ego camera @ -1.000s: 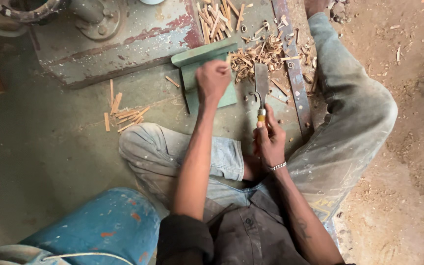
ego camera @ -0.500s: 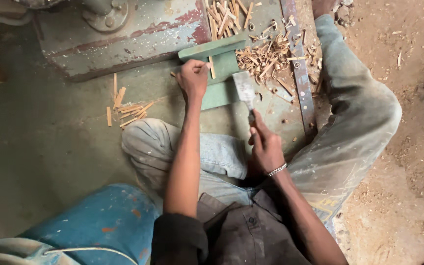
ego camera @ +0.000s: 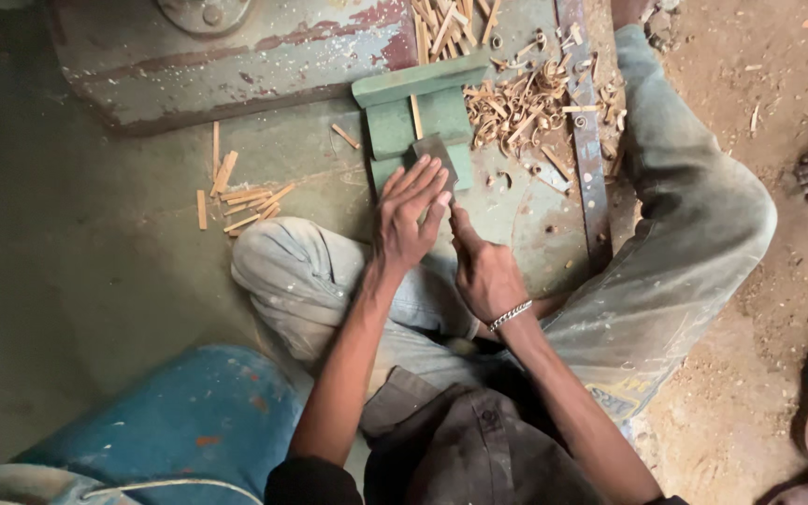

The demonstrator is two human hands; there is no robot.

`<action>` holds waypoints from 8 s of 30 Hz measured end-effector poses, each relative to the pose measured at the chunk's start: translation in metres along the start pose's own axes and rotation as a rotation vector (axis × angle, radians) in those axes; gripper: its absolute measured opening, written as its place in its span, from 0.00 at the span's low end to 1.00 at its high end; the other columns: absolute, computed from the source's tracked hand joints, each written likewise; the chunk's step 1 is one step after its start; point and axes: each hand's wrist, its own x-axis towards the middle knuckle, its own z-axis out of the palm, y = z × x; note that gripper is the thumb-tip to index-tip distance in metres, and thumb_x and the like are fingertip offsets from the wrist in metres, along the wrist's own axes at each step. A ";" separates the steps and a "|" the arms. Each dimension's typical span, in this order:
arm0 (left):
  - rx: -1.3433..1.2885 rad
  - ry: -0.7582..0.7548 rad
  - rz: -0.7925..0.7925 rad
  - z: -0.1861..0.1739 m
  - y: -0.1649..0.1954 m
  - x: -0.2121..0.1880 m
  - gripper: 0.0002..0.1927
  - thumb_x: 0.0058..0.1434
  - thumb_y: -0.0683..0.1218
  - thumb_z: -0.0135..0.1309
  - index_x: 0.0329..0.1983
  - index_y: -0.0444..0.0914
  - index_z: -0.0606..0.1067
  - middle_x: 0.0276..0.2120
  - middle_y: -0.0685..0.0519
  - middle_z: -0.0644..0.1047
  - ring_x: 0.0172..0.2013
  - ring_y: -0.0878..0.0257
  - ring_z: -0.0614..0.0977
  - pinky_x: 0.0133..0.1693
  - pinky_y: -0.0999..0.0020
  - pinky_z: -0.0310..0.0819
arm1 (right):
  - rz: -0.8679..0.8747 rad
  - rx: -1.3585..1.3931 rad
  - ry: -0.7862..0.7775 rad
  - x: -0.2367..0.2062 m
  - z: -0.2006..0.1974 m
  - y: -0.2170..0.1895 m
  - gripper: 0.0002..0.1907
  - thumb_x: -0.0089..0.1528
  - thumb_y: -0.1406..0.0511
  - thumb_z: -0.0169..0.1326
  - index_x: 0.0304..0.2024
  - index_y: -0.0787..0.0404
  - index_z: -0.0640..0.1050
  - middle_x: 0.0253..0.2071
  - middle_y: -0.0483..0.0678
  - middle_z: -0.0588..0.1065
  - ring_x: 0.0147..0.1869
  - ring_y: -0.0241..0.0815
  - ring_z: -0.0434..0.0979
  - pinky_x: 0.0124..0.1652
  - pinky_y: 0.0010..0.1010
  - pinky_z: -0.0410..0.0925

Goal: The person sits on the floor and holds small wooden sticks against a green wooden guide, shaving and trimming them with a chisel, placing finished sticks aside among wood shavings on the work surface.

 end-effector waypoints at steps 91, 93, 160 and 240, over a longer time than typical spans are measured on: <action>-0.071 0.303 -0.224 -0.002 -0.036 0.061 0.12 0.63 0.43 0.55 0.47 0.36 0.83 0.43 0.44 0.84 0.45 0.54 0.87 0.51 0.61 0.79 | -0.018 0.559 0.192 -0.010 0.031 0.040 0.26 0.73 0.65 0.46 0.73 0.62 0.67 0.30 0.45 0.76 0.31 0.31 0.72 0.33 0.27 0.70; -0.067 0.216 0.041 0.001 -0.023 0.038 0.13 0.68 0.45 0.53 0.50 0.34 0.81 0.51 0.43 0.82 0.57 0.51 0.83 0.63 0.56 0.75 | 0.004 0.558 0.173 -0.012 0.034 0.034 0.25 0.71 0.66 0.46 0.72 0.62 0.67 0.32 0.47 0.76 0.30 0.34 0.74 0.34 0.29 0.71; -0.065 -0.183 -0.016 -0.004 -0.025 0.018 0.21 0.70 0.51 0.48 0.60 0.35 0.78 0.64 0.44 0.75 0.69 0.51 0.71 0.73 0.42 0.41 | 0.142 0.160 0.083 -0.005 0.030 0.009 0.27 0.65 0.70 0.47 0.68 0.57 0.71 0.23 0.54 0.76 0.26 0.45 0.80 0.35 0.37 0.73; 0.274 0.250 -0.343 -0.023 -0.032 0.240 0.12 0.58 0.49 0.61 0.33 0.34 0.81 0.30 0.42 0.84 0.32 0.49 0.86 0.38 0.58 0.80 | 0.247 1.023 0.313 -0.006 0.002 0.072 0.29 0.72 0.63 0.45 0.76 0.54 0.61 0.27 0.44 0.72 0.17 0.31 0.67 0.17 0.24 0.62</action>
